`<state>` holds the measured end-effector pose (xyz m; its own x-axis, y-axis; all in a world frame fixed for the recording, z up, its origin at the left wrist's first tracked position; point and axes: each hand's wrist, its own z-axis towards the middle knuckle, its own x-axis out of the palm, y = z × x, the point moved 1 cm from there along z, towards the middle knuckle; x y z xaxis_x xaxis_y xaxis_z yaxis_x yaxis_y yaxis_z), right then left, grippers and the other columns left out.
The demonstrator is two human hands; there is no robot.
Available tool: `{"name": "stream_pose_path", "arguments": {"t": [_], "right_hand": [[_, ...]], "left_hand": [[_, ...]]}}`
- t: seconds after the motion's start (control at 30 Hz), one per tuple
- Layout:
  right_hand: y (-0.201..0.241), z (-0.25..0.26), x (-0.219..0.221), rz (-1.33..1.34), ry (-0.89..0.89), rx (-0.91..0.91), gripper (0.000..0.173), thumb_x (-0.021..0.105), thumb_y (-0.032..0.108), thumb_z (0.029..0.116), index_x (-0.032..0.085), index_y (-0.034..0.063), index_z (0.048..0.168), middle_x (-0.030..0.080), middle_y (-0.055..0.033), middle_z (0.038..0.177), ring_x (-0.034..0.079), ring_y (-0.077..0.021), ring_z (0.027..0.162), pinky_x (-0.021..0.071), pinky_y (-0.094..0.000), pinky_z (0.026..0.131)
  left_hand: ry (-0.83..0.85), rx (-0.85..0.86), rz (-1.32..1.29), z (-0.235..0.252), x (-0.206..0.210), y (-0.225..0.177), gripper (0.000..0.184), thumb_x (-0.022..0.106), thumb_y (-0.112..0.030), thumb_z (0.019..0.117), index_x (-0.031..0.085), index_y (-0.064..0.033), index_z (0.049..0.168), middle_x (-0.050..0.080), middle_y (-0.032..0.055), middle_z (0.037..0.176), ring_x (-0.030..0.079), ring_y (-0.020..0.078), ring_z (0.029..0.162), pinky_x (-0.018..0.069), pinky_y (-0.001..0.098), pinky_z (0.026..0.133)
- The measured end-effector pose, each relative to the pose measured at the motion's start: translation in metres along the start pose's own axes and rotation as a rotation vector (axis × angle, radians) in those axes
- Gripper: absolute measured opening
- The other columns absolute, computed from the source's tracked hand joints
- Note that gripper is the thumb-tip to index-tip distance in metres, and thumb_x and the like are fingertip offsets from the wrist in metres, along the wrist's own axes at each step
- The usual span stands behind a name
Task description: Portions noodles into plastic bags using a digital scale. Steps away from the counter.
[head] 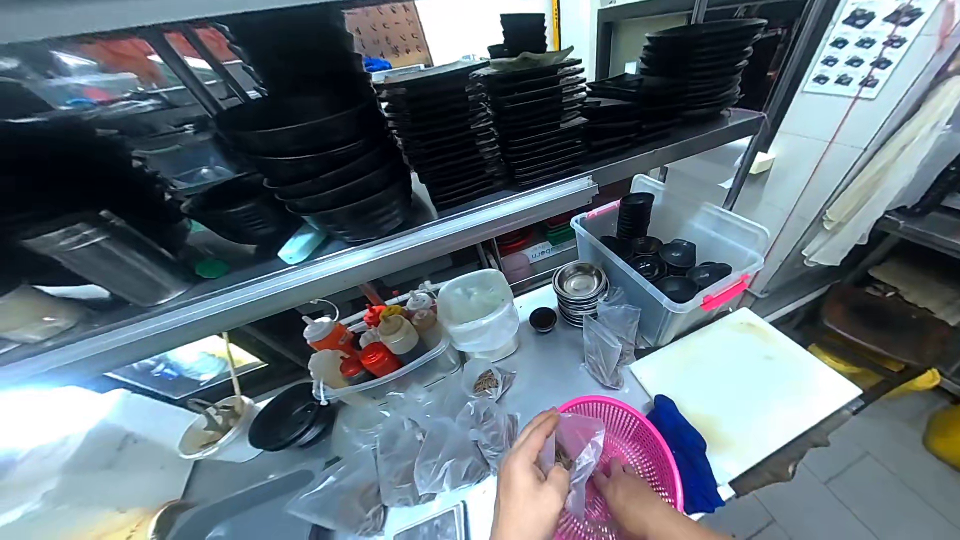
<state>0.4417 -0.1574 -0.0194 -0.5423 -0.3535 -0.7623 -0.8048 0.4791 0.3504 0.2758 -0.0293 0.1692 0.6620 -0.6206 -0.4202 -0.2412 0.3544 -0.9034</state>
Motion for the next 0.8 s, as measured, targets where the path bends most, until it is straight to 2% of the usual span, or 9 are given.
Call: {"name": "stream_pose_path", "arguments": {"t": [0.1, 0.23, 0.3, 0.37, 0.43, 0.5, 0.57, 0.67, 0.8], "right_hand": [[0.000, 0.004, 0.016, -0.011, 0.040, -0.071, 0.040, 0.076, 0.022, 0.0836, 0.069, 0.0053, 0.119, 0.064, -0.0286, 0.123, 0.065, -0.0487, 0.107, 0.0550, -0.0699, 0.083], [0.009, 0.024, -0.006, 0.252, 0.123, -0.070, 0.023, 0.075, 0.025, 0.0836, 0.074, 0.0067, 0.098, 0.074, -0.0168, 0.093, 0.073, -0.0360, 0.085, 0.0579, -0.0634, 0.078], [0.016, 0.031, -0.026, 0.338, 0.077, -0.062, 0.028, 0.079, 0.023, 0.0782, 0.074, 0.0086, 0.101, 0.075, -0.0150, 0.095, 0.073, -0.0338, 0.087, 0.0588, -0.0610, 0.080], [0.022, 0.032, -0.035, 0.150, 0.011, -0.115, 0.060, 0.084, 0.032, 0.0718, 0.067, 0.0084, 0.124, 0.065, -0.0214, 0.126, 0.061, -0.0423, 0.119, 0.0508, -0.0673, 0.095], [0.026, 0.029, -0.025, -0.044, 0.027, -0.169, 0.089, 0.086, 0.048, 0.0665, 0.058, 0.0087, 0.141, 0.043, -0.0268, 0.152, 0.037, -0.0507, 0.142, 0.0398, -0.0741, 0.104], [0.028, 0.020, -0.005, -0.136, 0.017, -0.262, 0.084, 0.084, 0.053, 0.0685, 0.062, 0.0082, 0.136, 0.038, -0.0277, 0.157, 0.031, -0.0528, 0.145, 0.0358, -0.0767, 0.105], [0.027, 0.011, 0.018, -0.127, -0.014, -0.365, 0.064, 0.079, 0.046, 0.0796, 0.068, 0.0072, 0.128, 0.048, -0.0261, 0.150, 0.041, -0.0509, 0.140, 0.0454, -0.0734, 0.098], [0.017, 0.010, 0.039, -0.034, 0.008, -0.423, 0.034, 0.070, 0.032, 0.0917, 0.073, 0.0119, 0.118, 0.059, -0.0234, 0.137, 0.059, -0.0469, 0.121, 0.0539, -0.0682, 0.090], [0.018, 0.014, 0.035, -0.116, 0.173, -0.464, 0.025, 0.068, 0.028, 0.0904, 0.072, 0.0060, 0.101, 0.072, -0.0208, 0.104, 0.069, -0.0427, 0.100, 0.0535, -0.0693, 0.081]], "left_hand": [[-0.025, -0.066, -0.057, -0.001, -0.009, 0.004, 0.061, 0.064, 0.004, 0.0767, 0.068, -0.0172, 0.134, 0.057, -0.0070, 0.149, 0.072, 0.0094, 0.102, 0.0643, 0.0342, 0.063], [-0.053, -0.093, -0.063, -0.011, -0.012, 0.011, 0.061, 0.064, 0.004, 0.0759, 0.069, -0.0167, 0.133, 0.057, -0.0075, 0.148, 0.073, 0.0096, 0.091, 0.0623, 0.0334, 0.057], [-0.048, -0.107, -0.088, -0.015, -0.011, 0.011, 0.061, 0.064, 0.006, 0.0758, 0.069, -0.0158, 0.132, 0.058, -0.0066, 0.148, 0.073, 0.0114, 0.083, 0.0621, 0.0342, 0.055], [-0.041, -0.128, -0.111, -0.017, -0.009, 0.008, 0.060, 0.064, 0.007, 0.0761, 0.070, -0.0156, 0.132, 0.058, -0.0060, 0.147, 0.073, 0.0130, 0.076, 0.0623, 0.0351, 0.054], [-0.036, -0.125, -0.110, -0.019, -0.008, 0.008, 0.060, 0.064, 0.007, 0.0763, 0.070, -0.0153, 0.132, 0.059, -0.0054, 0.147, 0.073, 0.0128, 0.081, 0.0630, 0.0351, 0.056], [-0.037, -0.105, -0.100, -0.020, -0.007, 0.009, 0.059, 0.065, 0.007, 0.0760, 0.070, -0.0142, 0.131, 0.058, -0.0042, 0.148, 0.072, 0.0108, 0.098, 0.0635, 0.0340, 0.066], [-0.044, -0.082, -0.107, -0.023, -0.008, 0.012, 0.060, 0.065, 0.008, 0.0753, 0.070, -0.0124, 0.131, 0.058, -0.0028, 0.148, 0.070, 0.0115, 0.111, 0.0650, 0.0352, 0.074], [-0.059, -0.079, -0.097, -0.025, -0.007, 0.016, 0.059, 0.066, 0.007, 0.0752, 0.070, -0.0132, 0.130, 0.059, -0.0037, 0.147, 0.070, 0.0110, 0.111, 0.0652, 0.0348, 0.073], [-0.067, -0.099, -0.086, -0.024, -0.004, 0.019, 0.058, 0.066, 0.005, 0.0751, 0.072, -0.0158, 0.129, 0.060, -0.0057, 0.146, 0.071, 0.0090, 0.106, 0.0642, 0.0331, 0.068]]}}
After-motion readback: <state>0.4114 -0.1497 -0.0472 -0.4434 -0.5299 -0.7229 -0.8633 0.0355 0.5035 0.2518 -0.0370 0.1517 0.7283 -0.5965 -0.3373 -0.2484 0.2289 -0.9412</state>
